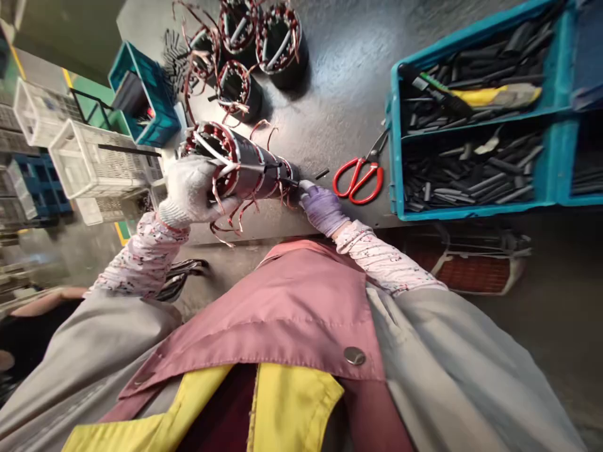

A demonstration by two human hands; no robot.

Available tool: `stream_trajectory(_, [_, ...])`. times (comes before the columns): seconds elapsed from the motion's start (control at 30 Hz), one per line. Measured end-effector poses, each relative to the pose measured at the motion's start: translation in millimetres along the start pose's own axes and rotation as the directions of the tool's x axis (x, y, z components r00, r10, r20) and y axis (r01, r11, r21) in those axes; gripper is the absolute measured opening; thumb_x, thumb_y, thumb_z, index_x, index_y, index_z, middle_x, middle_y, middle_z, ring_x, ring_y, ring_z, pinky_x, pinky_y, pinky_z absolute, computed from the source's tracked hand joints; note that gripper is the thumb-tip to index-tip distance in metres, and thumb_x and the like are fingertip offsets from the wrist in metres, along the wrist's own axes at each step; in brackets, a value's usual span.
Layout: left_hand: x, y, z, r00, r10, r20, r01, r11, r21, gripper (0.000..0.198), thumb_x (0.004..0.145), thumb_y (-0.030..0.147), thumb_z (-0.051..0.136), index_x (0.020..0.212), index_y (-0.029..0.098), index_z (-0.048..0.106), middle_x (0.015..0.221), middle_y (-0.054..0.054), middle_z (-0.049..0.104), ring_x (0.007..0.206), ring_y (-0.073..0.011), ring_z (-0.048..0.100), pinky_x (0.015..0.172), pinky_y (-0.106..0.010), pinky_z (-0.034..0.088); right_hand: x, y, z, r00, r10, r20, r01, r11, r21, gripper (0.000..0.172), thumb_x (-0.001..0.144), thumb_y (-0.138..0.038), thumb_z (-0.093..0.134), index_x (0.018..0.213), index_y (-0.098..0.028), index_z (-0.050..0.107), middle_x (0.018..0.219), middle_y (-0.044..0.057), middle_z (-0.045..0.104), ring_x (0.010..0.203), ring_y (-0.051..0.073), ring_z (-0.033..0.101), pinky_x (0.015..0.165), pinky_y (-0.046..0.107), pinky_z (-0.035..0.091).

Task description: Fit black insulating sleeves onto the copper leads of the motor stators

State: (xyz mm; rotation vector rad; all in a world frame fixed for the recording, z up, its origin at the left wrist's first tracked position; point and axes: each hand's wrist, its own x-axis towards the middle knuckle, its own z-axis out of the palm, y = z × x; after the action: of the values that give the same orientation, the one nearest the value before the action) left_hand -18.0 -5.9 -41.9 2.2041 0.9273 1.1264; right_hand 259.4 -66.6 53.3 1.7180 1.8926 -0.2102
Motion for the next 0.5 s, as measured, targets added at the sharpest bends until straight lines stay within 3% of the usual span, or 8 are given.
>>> stream_trajectory(0.07, [2.4,1.4,1.7,0.999,0.037,-0.032,-0.036,0.999,0.018,0.064,0.079,0.069,0.058,0.112,0.015,0.067,0.079,-0.011,0.070,0.072,-0.0245,0.063,0.070,-0.043,0.052,-9.0,2.8,9.5,0.985,0.132,-0.111,-0.122,0.988,0.090,0.028,0.092,-0.024,0.053,0.109,-0.013,0.073,0.141,0.017,0.059,0.117,0.027,0.061,0.098,0.039,0.047])
stream_trajectory(0.17, [5.1,2.2,5.5,0.994,0.084,-0.067,-0.081,0.996,0.048,0.062,0.081,0.067,0.057,0.113,0.014,0.066,0.078,-0.010,0.069,0.069,-0.0231,0.062,0.067,-0.040,0.050,-3.6,-3.9,22.9,0.893,0.412,-0.180,-0.324,0.867,0.378,0.030,0.096,-0.034,0.050,0.093,-0.013,0.072,0.103,0.014,0.074,0.087,0.023,0.069,0.081,0.036,0.054])
stream_trajectory(0.23, [6.8,2.6,7.7,0.995,0.085,-0.060,-0.081,0.995,0.054,0.061,0.082,0.066,0.056,0.113,0.015,0.066,0.078,-0.010,0.069,0.069,-0.0246,0.063,0.066,-0.040,0.049,12.3,-13.6,29.5,0.809,0.581,-0.087,-0.399,0.652,0.645,0.041,0.097,-0.042,0.045,0.080,-0.015,0.069,0.073,0.007,0.070,0.060,0.018,0.062,0.063,0.033,0.052])
stream_trajectory(0.3, [8.3,3.1,8.9,0.998,0.052,-0.021,-0.051,0.998,0.028,0.059,0.082,0.064,0.055,0.115,0.015,0.065,0.079,-0.010,0.068,0.073,-0.0260,0.064,0.069,-0.042,0.049,31.5,-23.8,34.3,0.730,0.684,0.000,-0.379,0.404,0.833,0.040,0.094,-0.044,0.048,0.070,-0.017,0.065,0.061,0.003,0.063,0.051,0.016,0.055,0.057,0.031,0.048])
stream_trajectory(0.33, [8.9,3.3,9.1,0.999,0.032,-0.003,-0.032,0.999,0.004,0.058,0.083,0.063,0.055,0.116,0.016,0.065,0.079,-0.010,0.068,0.075,-0.0265,0.064,0.071,-0.043,0.049,40.0,-28.1,36.3,0.703,0.711,0.002,-0.353,0.347,0.869,0.036,0.092,-0.042,0.051,0.068,-0.017,0.063,0.060,0.002,0.063,0.052,0.015,0.055,0.058,0.031,0.048])
stream_trajectory(0.5, [12.3,4.4,7.9,0.999,-0.002,0.052,0.009,0.991,-0.133,0.050,0.086,0.053,0.054,0.123,0.021,0.063,0.083,-0.007,0.069,0.092,-0.0286,0.065,0.084,-0.047,0.050,53.3,-36.9,48.0,0.632,0.770,-0.089,-0.312,0.358,0.880,0.021,0.083,-0.030,0.057,0.066,-0.018,0.061,0.067,0.002,0.065,0.069,0.016,0.059,0.069,0.028,0.049])
